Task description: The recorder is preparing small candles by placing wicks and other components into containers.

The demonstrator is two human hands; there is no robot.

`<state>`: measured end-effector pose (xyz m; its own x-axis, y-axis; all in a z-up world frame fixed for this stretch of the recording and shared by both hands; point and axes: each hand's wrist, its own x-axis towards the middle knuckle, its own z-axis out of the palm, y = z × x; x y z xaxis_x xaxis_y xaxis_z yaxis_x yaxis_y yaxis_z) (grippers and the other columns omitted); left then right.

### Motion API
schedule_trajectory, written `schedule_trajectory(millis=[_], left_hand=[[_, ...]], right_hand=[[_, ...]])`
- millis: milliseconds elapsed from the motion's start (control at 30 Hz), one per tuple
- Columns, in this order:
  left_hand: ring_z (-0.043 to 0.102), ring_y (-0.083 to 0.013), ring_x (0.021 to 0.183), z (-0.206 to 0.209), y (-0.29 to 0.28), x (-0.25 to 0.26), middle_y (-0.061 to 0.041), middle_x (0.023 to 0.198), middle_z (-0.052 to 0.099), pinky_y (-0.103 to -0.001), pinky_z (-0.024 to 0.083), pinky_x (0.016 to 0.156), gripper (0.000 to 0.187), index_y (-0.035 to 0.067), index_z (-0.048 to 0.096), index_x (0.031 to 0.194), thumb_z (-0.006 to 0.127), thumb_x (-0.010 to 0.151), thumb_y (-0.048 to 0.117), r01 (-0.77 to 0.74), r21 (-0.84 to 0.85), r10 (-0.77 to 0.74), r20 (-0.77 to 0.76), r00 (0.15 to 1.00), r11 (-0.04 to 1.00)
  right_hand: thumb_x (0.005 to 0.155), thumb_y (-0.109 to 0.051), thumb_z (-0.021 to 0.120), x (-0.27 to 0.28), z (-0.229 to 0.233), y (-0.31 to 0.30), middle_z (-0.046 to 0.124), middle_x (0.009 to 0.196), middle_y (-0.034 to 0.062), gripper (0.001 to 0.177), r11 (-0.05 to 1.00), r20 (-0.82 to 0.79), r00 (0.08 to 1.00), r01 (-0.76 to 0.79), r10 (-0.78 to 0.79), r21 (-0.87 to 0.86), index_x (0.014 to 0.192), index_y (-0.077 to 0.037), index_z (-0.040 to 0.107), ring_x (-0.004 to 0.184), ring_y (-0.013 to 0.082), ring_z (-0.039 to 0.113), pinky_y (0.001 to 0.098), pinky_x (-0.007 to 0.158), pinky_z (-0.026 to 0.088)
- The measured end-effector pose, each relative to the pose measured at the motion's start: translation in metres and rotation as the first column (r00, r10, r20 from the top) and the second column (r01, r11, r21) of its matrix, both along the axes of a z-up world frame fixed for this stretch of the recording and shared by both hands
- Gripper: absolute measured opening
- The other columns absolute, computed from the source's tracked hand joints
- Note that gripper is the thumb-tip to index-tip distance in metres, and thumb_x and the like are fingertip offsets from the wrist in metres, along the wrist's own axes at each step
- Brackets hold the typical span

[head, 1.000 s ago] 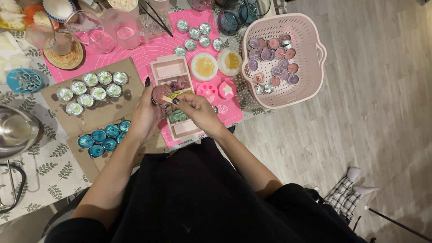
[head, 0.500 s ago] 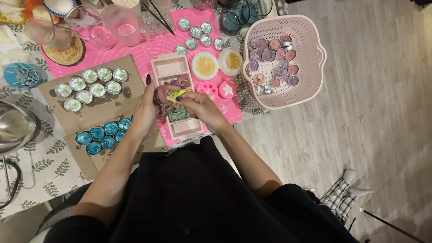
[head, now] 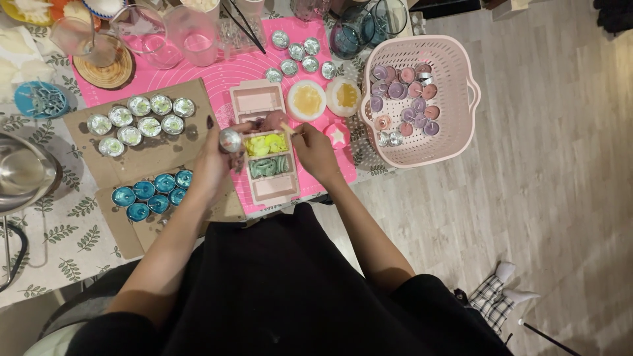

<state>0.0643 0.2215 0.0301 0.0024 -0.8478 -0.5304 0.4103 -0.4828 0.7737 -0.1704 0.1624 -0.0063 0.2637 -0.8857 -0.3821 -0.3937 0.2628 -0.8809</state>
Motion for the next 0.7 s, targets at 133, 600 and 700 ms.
schedule_trajectory(millis=[133, 600, 700], left_hand=[[0.042, -0.0081, 0.065, 0.003, 0.01, 0.008, 0.003, 0.074, 0.052, -0.024, 0.037, 0.06, 0.067, 0.006, 0.07, 0.131, 0.018, 0.113, 0.045, -0.051, 0.009, 0.051, 0.016, 0.999, 0.999], [0.046, -0.0111, 0.062, 0.015, 0.016, -0.002, 0.0, 0.07, 0.053, -0.027, 0.039, 0.059, 0.064, 0.006, 0.072, 0.125, 0.023, 0.109, 0.044, 0.054, 0.03, -0.06, 0.29, 0.955, 0.998], [0.045, -0.0112, 0.062, 0.011, 0.01, -0.004, 0.0, 0.071, 0.053, -0.027, 0.04, 0.059, 0.064, 0.005, 0.072, 0.126, 0.022, 0.109, 0.043, 0.055, 0.013, -0.056, 0.245, 0.968, 0.998]], right_hand=[[0.1, -0.016, 0.058, 0.006, -0.021, 0.003, 0.068, 0.077, 0.0156, 0.02, 0.933, -0.444, 0.896, -0.175, 0.018, -0.314, 0.113, -0.003, 0.065, 0.07, 0.0315, 0.065, 0.0415, 0.064, 0.049], [0.09, -0.003, 0.062, 0.008, -0.029, 0.019, 0.058, 0.084, 0.0205, 0.045, 0.696, -0.507, 0.862, -0.355, -0.014, -0.624, 0.135, -0.001, 0.063, 0.074, 0.0371, 0.061, 0.0486, 0.07, 0.05], [0.09, -0.003, 0.062, 0.006, -0.022, 0.021, 0.057, 0.08, 0.0206, 0.042, 0.731, -0.476, 0.88, -0.324, -0.001, -0.6, 0.132, -0.001, 0.066, 0.069, 0.0366, 0.061, 0.0481, 0.067, 0.05]])
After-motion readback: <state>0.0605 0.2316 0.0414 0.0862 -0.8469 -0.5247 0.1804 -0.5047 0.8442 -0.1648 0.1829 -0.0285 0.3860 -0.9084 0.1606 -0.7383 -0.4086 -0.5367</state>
